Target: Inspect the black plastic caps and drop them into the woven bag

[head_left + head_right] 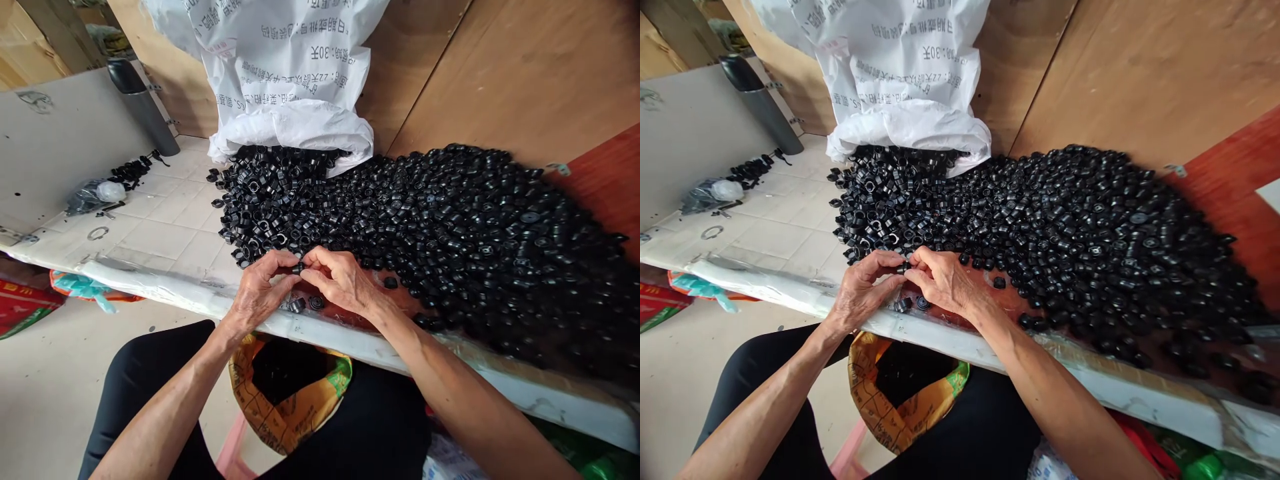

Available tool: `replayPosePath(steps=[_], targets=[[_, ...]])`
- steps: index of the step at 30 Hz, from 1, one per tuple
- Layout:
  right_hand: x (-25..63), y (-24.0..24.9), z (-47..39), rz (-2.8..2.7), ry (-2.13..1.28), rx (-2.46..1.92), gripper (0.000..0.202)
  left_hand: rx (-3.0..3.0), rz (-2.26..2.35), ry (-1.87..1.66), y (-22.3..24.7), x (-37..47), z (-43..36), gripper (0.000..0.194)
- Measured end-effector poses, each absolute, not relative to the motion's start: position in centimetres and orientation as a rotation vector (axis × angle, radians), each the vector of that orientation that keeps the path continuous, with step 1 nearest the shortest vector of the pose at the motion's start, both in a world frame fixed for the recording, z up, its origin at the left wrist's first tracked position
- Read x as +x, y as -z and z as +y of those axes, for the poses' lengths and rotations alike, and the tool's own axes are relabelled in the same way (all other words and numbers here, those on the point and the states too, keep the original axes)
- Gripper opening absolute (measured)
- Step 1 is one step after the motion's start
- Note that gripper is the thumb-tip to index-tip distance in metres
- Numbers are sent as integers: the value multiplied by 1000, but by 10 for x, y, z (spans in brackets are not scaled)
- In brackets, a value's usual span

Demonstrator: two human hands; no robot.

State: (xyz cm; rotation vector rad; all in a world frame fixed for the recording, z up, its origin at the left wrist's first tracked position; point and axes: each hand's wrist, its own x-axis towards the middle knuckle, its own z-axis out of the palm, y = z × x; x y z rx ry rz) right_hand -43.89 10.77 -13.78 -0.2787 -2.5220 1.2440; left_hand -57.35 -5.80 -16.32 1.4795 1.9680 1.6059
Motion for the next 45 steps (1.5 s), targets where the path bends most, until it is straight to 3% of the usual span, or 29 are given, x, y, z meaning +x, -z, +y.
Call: replayPosePath(steps=[6, 10, 14, 15, 17, 26, 30, 34, 37, 41, 45], targets=[[-443, 139, 113, -2537, -1462, -491, 20, 1775, 2034, -1482, 160, -572, -57, 17], [-432, 127, 111, -2700, -1277, -537, 29, 1690, 2027, -1264, 149, -573, -57, 33], [-403, 115, 90, -2911, -1071, -544, 9, 1784, 1924, -1030, 143, -569, -61, 33], [-397, 115, 84, -2923, -1044, -542, 12, 1819, 1889, -997, 142, -567, -64, 32], [-386, 119, 73, -2869, -1041, -552, 18, 1862, 1827, -1005, 143, -559, -71, 33], [-372, 133, 44, -2632, -1176, -388, 9, 1973, 1564, -1222, 157, -541, -123, 26], [-371, 138, 40, -2651, -1061, -315, 23, 1854, 1543, -1242, 151, -551, -131, 12], [-378, 145, 41, -2673, -997, -350, 50, 1637, 1803, -1312, 146, -559, -119, 14], [-393, 151, 43, -2601, -955, -547, 38, 1562, 1980, -1303, 152, -565, -102, 10], [-422, 157, 49, -2564, -766, -766, 41, 1375, 2165, -1321, 165, -570, -83, 15], [-435, 154, 47, -2686, -647, -720, 12, 1215, 2159, -1297, 168, -574, -78, 16]])
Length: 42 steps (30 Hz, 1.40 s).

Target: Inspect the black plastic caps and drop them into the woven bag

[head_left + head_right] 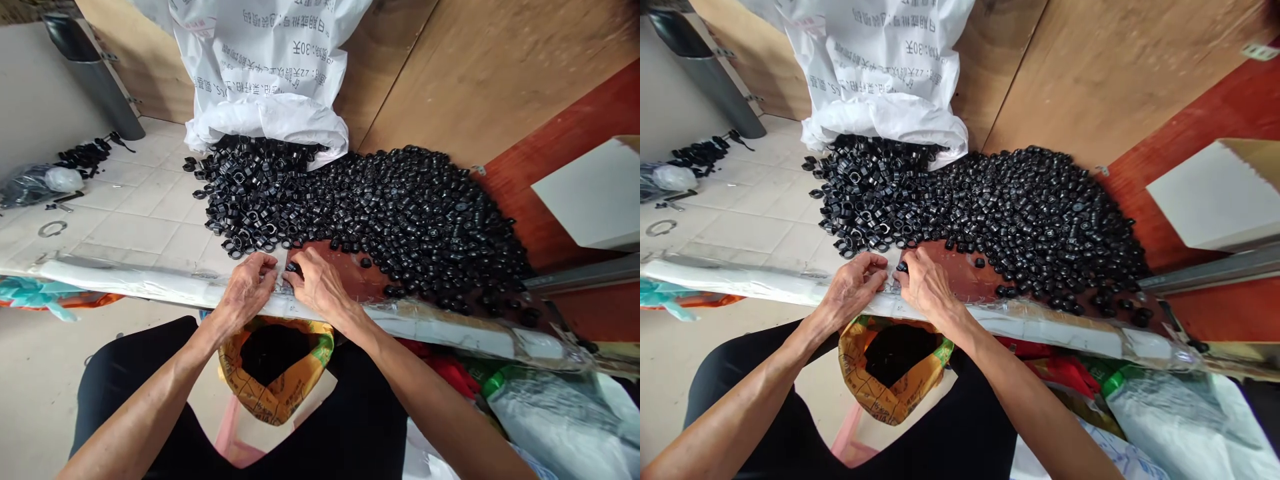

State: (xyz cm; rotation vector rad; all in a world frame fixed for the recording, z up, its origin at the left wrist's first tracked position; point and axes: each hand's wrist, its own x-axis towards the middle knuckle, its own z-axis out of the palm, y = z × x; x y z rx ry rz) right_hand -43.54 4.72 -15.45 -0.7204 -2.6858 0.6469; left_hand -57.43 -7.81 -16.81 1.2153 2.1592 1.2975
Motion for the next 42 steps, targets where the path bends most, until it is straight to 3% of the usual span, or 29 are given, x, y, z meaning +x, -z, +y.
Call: replayPosePath(steps=[8, 10, 13, 19, 25, 30, 33, 37, 42], targets=[[-386, 127, 39, -2671, -993, -533, 19, 1445, 2262, -1191, 162, -582, -57, 22], [-383, 131, 65, -2543, -799, -716, 9, 1533, 2348, -1089, 163, -581, -45, 28], [-391, 147, 110, -2433, -452, -845, 25, 1557, 2464, -884, 164, -578, -29, 28], [-414, 153, 132, -2736, -445, -694, 20, 1590, 2517, -814, 170, -576, -24, 12], [-434, 127, 124, -2759, -897, -567, 20, 1634, 2506, -942, 176, -576, -29, 9], [-442, 137, 133, -2573, -1359, -608, 16, 1639, 2435, -1001, 172, -577, -28, 9], [-439, 147, 136, -2361, -1540, -619, 14, 1546, 2424, -1067, 168, -575, -27, 22], [-435, 146, 133, -2252, -1583, -600, 20, 1542, 2383, -1150, 163, -571, -28, 33], [-439, 147, 127, -2307, -1502, -457, 13, 1635, 2359, -1185, 160, -572, -26, 29]])
